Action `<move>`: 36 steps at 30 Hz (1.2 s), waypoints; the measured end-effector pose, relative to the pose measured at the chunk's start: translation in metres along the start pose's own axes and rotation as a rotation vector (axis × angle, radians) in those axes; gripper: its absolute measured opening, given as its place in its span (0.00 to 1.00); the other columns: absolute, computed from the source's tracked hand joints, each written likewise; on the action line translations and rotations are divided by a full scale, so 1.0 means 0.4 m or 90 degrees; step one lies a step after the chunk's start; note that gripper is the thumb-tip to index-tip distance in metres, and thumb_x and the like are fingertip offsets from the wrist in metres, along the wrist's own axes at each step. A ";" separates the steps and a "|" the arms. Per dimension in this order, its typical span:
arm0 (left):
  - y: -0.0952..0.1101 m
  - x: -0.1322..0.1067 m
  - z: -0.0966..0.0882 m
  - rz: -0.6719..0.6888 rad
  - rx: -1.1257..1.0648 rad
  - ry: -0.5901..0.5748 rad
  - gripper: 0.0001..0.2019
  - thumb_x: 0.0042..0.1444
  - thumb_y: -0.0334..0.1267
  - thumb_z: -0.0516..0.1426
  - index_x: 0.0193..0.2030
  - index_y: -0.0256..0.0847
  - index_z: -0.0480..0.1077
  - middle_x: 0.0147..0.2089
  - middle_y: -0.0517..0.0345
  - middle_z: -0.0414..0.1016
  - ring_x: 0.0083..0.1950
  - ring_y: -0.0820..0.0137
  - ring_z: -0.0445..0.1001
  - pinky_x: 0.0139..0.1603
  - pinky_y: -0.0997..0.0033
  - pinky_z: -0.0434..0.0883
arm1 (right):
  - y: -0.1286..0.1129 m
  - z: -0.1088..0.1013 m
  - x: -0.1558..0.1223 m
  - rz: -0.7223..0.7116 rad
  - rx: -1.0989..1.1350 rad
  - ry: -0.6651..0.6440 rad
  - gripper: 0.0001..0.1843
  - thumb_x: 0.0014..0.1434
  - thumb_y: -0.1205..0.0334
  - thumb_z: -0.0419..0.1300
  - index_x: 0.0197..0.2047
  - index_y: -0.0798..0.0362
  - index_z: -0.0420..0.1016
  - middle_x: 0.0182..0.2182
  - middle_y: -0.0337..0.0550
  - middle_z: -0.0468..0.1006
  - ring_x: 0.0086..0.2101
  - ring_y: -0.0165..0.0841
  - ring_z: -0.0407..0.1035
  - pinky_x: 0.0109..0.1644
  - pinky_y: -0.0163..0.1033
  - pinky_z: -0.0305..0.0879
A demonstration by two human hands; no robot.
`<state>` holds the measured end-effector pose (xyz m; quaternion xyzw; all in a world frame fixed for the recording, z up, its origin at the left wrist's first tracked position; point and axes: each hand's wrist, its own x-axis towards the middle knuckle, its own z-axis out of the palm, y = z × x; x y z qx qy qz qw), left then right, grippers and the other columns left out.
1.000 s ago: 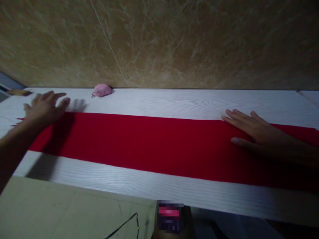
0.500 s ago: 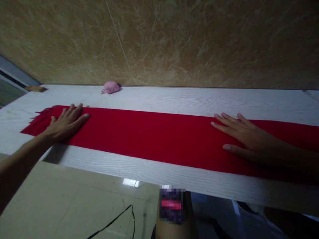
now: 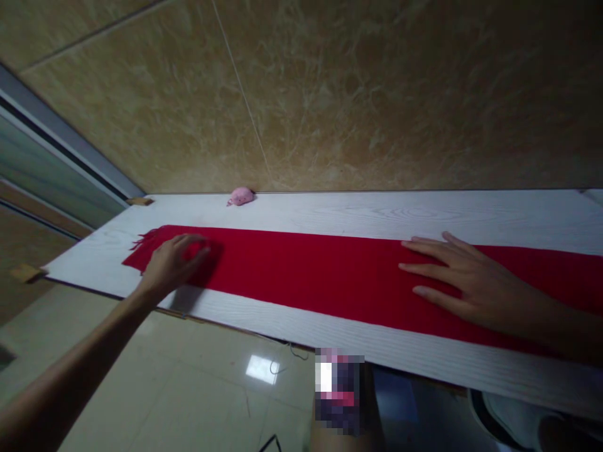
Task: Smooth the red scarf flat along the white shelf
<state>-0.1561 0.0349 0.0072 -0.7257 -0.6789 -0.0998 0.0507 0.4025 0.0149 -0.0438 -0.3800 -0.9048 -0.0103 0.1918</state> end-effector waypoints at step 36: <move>0.551 -0.083 0.045 0.363 -0.304 -0.205 0.07 0.71 0.37 0.53 0.43 0.41 0.70 0.43 0.55 0.74 0.44 0.66 0.72 0.46 0.67 0.71 | -0.169 0.000 0.078 0.071 0.353 -0.164 0.08 0.59 0.61 0.69 0.40 0.53 0.76 0.41 0.42 0.74 0.39 0.35 0.67 0.44 0.41 0.60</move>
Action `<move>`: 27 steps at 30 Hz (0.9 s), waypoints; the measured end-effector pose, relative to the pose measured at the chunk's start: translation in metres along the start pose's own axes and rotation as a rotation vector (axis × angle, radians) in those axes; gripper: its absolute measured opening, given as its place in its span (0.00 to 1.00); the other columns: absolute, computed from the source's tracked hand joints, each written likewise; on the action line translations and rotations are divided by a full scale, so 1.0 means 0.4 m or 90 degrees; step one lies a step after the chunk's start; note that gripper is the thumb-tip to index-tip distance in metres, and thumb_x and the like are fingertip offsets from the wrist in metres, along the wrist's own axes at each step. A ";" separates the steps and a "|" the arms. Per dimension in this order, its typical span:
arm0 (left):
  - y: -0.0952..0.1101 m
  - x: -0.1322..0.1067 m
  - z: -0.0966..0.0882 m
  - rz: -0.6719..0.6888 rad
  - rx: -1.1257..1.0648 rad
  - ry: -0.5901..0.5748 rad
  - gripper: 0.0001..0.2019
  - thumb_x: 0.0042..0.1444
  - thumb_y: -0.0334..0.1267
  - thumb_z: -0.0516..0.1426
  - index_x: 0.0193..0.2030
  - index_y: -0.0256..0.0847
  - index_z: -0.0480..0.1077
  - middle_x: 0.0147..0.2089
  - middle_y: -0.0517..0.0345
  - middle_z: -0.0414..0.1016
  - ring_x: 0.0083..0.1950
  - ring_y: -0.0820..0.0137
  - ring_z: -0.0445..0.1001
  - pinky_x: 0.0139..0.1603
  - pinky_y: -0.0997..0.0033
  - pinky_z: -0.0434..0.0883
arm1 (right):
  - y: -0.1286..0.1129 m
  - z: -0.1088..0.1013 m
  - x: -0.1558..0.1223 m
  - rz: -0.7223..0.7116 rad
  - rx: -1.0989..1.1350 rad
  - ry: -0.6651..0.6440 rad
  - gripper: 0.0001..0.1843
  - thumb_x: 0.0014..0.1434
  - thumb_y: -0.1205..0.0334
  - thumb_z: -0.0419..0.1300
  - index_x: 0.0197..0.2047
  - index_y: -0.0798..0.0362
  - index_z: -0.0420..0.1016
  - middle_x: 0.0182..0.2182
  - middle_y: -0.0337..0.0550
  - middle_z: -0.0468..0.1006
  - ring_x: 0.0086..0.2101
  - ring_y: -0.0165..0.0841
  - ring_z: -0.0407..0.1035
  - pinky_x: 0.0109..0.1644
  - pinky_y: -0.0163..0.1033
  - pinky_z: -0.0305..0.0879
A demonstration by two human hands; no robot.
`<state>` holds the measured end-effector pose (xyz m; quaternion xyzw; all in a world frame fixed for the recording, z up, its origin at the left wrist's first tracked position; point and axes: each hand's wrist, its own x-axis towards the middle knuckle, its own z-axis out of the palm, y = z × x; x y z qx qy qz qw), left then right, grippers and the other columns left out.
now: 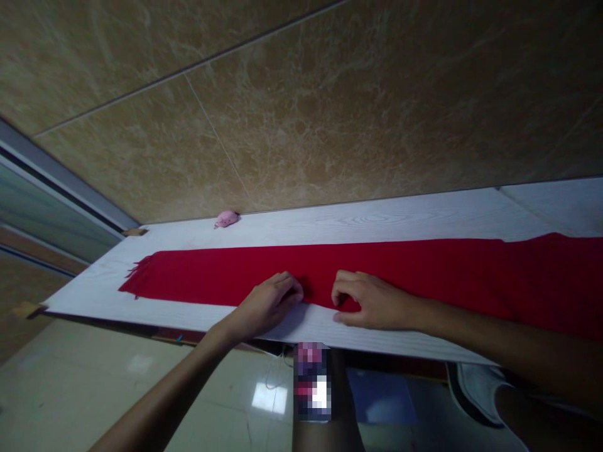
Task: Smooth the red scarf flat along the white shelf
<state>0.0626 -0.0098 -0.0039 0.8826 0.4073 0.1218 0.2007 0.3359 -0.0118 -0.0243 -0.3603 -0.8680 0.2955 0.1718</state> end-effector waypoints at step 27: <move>0.023 -0.013 0.020 0.030 0.278 0.164 0.05 0.66 0.35 0.60 0.44 0.43 0.78 0.41 0.55 0.78 0.42 0.63 0.74 0.45 0.62 0.72 | -0.010 -0.019 0.015 0.039 0.038 0.028 0.07 0.70 0.63 0.50 0.38 0.50 0.64 0.34 0.41 0.74 0.33 0.33 0.65 0.38 0.39 0.57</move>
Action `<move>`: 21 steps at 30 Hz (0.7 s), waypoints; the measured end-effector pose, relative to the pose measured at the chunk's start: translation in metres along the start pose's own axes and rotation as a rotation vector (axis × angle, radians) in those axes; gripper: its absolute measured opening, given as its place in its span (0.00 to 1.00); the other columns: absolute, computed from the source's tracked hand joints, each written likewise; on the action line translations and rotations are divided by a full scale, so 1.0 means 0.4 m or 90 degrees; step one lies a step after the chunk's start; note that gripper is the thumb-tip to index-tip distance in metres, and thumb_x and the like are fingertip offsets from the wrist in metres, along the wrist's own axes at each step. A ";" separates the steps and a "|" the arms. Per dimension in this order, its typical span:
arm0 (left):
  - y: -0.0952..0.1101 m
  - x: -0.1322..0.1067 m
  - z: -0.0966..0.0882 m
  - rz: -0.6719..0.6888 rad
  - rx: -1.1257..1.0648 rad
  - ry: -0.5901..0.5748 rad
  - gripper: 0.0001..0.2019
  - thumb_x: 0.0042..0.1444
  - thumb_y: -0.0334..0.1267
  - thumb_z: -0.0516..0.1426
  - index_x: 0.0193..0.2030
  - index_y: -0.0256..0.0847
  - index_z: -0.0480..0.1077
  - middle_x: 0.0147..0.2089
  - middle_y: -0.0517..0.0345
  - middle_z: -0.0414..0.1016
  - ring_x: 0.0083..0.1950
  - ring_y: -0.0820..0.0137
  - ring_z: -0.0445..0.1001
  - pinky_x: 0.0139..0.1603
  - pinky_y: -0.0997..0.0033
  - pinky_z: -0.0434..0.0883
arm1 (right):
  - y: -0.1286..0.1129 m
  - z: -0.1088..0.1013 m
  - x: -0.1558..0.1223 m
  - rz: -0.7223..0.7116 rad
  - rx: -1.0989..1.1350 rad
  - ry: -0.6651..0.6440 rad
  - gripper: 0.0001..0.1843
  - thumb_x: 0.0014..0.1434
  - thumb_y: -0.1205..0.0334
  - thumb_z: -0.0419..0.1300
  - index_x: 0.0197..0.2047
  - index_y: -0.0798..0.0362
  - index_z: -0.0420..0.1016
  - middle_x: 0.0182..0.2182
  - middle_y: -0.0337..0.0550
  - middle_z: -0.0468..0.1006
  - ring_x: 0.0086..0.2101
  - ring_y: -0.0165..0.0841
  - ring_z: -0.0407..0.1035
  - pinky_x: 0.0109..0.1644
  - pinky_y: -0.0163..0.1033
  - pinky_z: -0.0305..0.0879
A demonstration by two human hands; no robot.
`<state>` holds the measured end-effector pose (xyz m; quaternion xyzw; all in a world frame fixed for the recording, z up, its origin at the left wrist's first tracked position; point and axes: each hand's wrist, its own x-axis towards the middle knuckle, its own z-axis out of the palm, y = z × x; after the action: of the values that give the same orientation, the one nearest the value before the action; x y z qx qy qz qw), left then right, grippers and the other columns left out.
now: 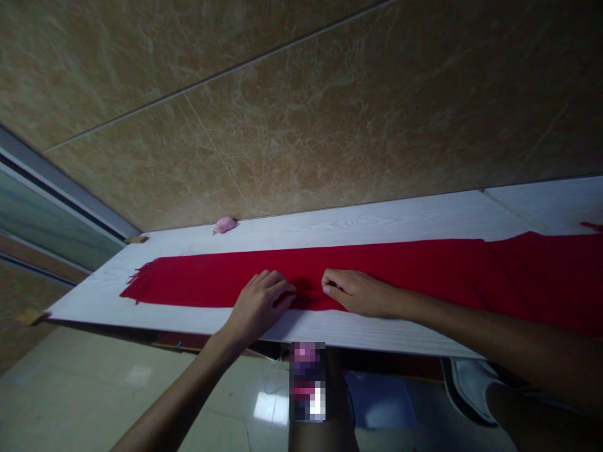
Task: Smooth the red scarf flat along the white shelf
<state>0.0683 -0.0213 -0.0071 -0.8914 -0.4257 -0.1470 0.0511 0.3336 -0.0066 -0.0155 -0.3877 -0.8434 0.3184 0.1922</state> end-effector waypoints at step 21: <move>0.181 0.061 0.068 0.014 -0.248 -0.047 0.12 0.70 0.33 0.50 0.46 0.37 0.75 0.45 0.46 0.80 0.44 0.62 0.79 0.48 0.59 0.79 | -0.020 0.001 -0.003 -0.137 -0.035 0.169 0.10 0.73 0.61 0.49 0.41 0.51 0.69 0.41 0.44 0.69 0.40 0.34 0.66 0.45 0.42 0.64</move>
<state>0.1448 -0.0428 -0.0232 -0.8937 -0.3812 -0.1930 -0.1367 0.3297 -0.0117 -0.0105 -0.3388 -0.8557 0.2191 0.3241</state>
